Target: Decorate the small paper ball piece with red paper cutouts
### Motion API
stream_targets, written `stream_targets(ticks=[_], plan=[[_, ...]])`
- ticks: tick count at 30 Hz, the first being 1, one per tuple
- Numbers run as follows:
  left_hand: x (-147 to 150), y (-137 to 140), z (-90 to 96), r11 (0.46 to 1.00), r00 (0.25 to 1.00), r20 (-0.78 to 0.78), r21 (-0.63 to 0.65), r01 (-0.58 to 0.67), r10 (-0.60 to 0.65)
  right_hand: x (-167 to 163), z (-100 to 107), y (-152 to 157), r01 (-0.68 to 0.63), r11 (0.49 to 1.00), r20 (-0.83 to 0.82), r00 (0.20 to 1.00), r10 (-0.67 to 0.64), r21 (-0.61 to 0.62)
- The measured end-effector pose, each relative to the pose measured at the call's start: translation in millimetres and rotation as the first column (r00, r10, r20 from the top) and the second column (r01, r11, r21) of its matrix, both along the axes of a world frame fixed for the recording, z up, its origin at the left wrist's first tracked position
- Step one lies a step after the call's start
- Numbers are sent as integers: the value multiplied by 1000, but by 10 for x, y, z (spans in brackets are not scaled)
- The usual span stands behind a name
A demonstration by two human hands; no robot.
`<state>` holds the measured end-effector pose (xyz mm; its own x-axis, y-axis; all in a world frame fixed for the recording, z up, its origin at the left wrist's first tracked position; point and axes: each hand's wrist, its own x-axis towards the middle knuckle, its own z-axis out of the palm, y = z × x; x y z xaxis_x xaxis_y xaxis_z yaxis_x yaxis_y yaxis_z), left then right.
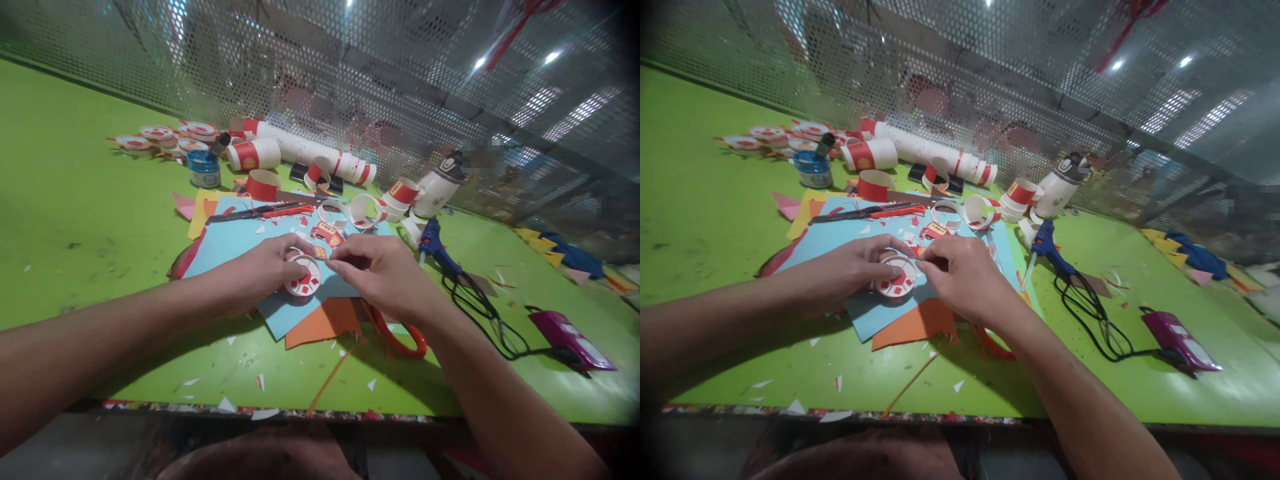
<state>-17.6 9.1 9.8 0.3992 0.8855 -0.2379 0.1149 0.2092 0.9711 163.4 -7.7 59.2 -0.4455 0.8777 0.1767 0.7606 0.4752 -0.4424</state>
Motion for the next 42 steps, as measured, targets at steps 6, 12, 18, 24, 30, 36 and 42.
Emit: stream_targets(ticks=[6,12,18,24,30,36,42], plan=[[8,-12,67,999,999,28,-42,-18,20,98,-177,-197,-210,962,80,977,198,174],[37,-40,155,991,997,49,-128,-46,53,120,-294,-246,-241,955,149,965,216,172],[48,-49,196,988,997,40,-142,-56,63,107,-328,-243,-223,959,177,965,192,174],[50,-55,173,992,997,55,-121,-48,55,125,-354,-247,-212,963,133,973,191,167],[57,-55,187,989,995,80,-140,-43,54,118,-362,-225,-214,964,98,975,200,160],[53,-68,198,990,996,64,-131,-54,62,158,-356,-219,-211,960,11,977,213,183],[62,-70,225,988,996,45,-140,-69,76,142,-361,-263,-192,966,92,980,178,171]])
